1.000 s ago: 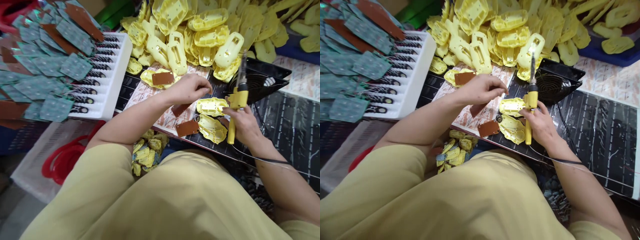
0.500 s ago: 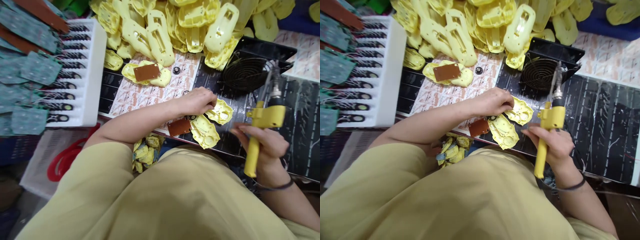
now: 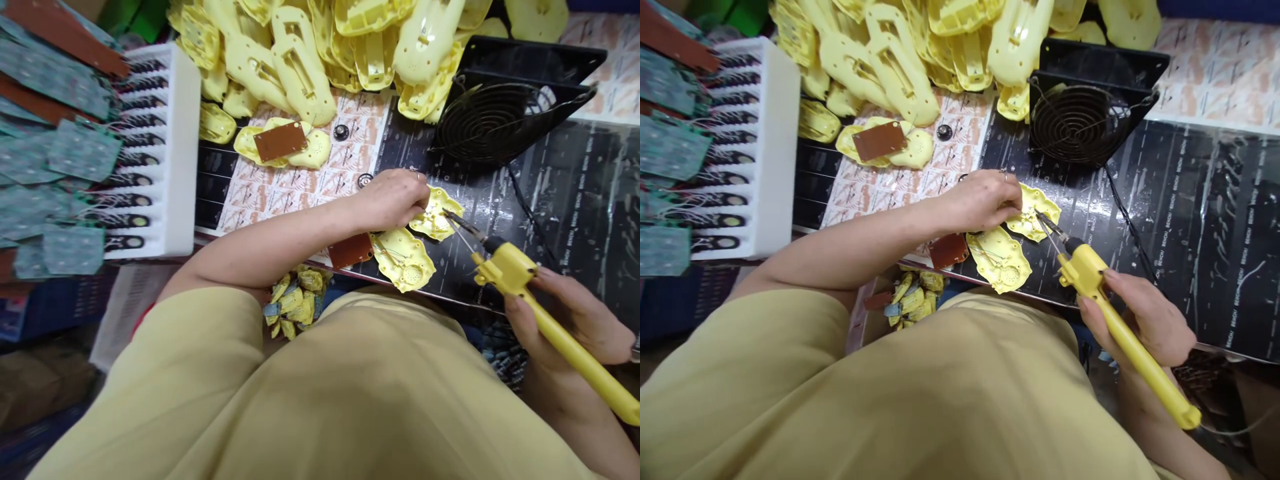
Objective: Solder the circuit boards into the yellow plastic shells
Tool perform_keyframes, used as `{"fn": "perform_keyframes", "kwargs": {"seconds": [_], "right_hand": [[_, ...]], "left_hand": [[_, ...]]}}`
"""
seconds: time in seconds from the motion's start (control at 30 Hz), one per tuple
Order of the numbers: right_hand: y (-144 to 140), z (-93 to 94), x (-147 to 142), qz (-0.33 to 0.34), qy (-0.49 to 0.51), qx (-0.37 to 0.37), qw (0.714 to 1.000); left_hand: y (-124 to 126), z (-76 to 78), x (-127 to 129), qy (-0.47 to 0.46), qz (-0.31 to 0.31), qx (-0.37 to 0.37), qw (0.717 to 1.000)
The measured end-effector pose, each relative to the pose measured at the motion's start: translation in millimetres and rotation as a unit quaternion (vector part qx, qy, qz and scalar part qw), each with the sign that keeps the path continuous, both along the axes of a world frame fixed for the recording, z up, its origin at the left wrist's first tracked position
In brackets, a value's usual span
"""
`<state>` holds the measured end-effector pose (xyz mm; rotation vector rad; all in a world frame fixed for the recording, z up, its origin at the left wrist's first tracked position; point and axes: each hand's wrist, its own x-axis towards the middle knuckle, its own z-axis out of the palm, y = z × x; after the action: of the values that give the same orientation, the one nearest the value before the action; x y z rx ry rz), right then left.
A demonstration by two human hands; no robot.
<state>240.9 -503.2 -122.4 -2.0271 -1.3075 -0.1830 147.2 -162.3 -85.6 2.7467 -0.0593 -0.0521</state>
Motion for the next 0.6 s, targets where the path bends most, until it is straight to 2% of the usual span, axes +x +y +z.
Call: {"fn": "perform_keyframes", "kwargs": {"seconds": [0.1,0.27,0.4,0.5,0.6], "right_hand": [[19.7,3.7,-10.3,0.021,-0.029,0.069,0.997],[30.6,4.4,-16.5,0.023,0.019,-0.004,1.000],[34.5,9.2,-14.2,0.069,-0.027,0.030,0.997],[31.8,15.6,-13.1,0.093,-0.045,0.010,0.995],[19.6,16.7,-9.0,0.045,0.007,-0.039,0.998]], "left_hand": [[-0.3,0.9,0.3,0.007,0.004,0.005,1.000],[-2.1,4.4,0.1,0.017,0.006,0.004,1.000],[-3.2,4.1,1.5,0.020,0.013,-0.008,1.000],[-2.6,1.3,4.5,0.015,0.021,-0.022,0.999],[-1.1,-0.8,7.9,0.017,0.014,-0.029,0.999]]}}
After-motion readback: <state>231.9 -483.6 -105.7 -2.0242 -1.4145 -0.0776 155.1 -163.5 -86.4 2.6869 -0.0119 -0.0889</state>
